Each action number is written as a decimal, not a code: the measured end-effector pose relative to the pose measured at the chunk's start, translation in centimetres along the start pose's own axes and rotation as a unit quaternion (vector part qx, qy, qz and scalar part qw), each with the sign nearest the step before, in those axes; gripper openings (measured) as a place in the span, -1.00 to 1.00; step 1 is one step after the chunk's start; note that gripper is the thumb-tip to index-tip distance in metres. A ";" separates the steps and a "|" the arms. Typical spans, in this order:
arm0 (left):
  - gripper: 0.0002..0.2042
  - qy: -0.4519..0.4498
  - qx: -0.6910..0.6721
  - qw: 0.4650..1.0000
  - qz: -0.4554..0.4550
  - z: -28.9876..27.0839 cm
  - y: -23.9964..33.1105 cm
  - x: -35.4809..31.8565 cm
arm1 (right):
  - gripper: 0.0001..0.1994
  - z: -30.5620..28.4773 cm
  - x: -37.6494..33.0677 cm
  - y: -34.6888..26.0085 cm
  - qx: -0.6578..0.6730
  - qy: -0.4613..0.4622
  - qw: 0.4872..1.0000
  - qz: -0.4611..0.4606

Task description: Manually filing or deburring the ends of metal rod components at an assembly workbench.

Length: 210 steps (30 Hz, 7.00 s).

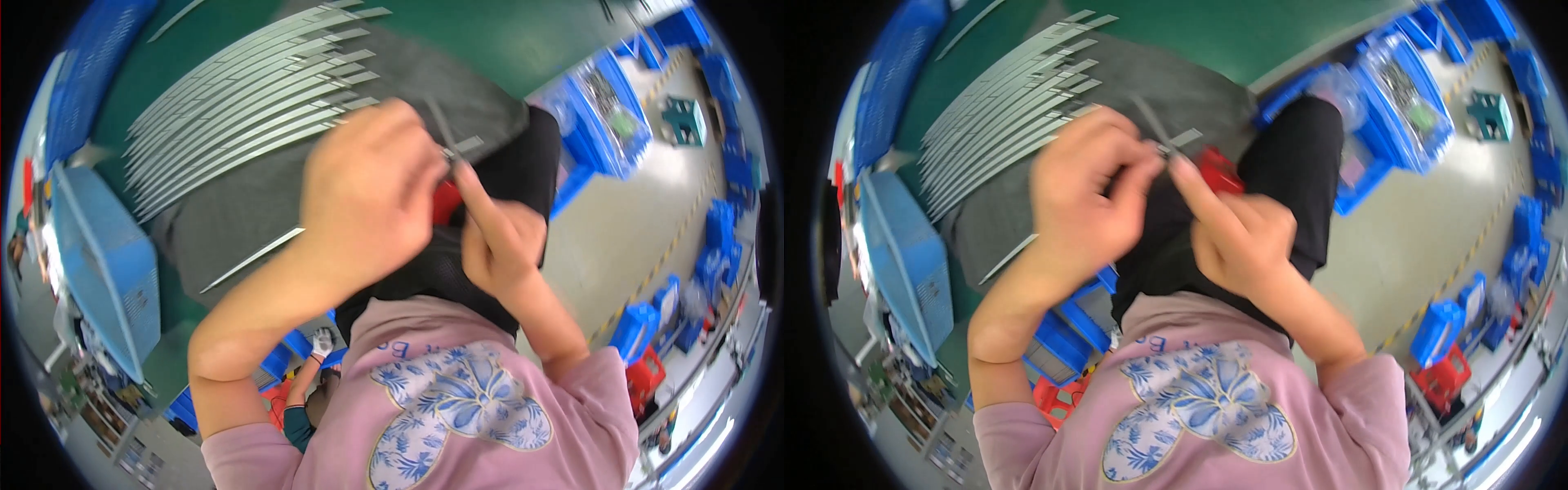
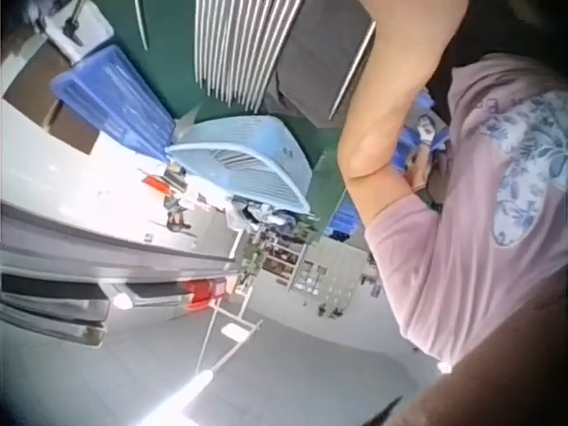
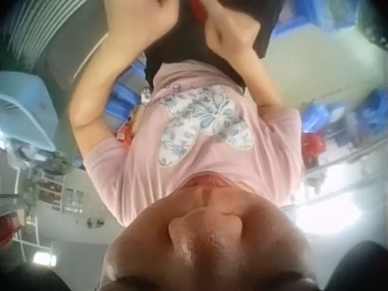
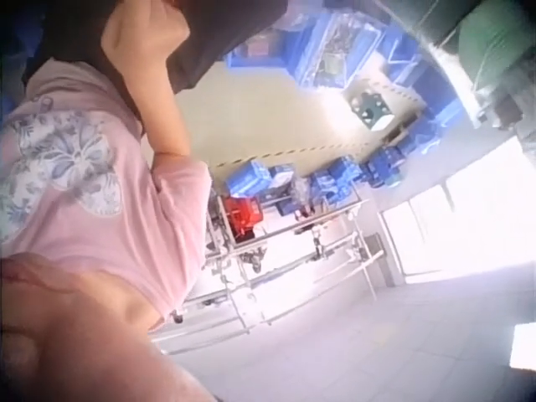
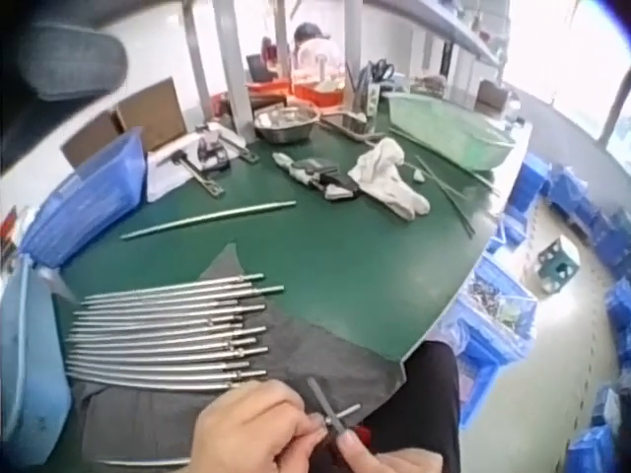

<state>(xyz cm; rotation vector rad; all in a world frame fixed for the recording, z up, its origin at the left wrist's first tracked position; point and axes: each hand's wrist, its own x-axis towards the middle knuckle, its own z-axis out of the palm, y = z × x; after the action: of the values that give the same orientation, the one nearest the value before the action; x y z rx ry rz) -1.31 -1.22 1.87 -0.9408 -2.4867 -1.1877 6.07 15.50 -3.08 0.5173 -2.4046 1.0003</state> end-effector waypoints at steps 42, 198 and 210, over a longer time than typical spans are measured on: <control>-0.83 0.016 -0.025 1.000 -0.006 1.1 0.4 -0.8 | -0.50 2.7 -4.0 2.5 -0.045 0.068 0.994 -0.069; -0.85 -0.005 -0.012 1.000 0.021 0.4 -0.1 -0.6 | -0.43 0.0 -2.5 -1.5 -0.089 0.016 0.996 0.020; -0.85 -0.013 -0.013 1.000 0.022 0.6 -0.2 -0.3 | -0.42 -0.9 -0.1 -1.3 -0.070 0.000 0.997 0.020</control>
<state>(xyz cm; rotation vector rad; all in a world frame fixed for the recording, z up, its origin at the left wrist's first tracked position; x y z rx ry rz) -1.19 -0.96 1.26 -1.0197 -2.4616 -1.2053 7.03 15.32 -1.87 0.4212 -2.4707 0.8410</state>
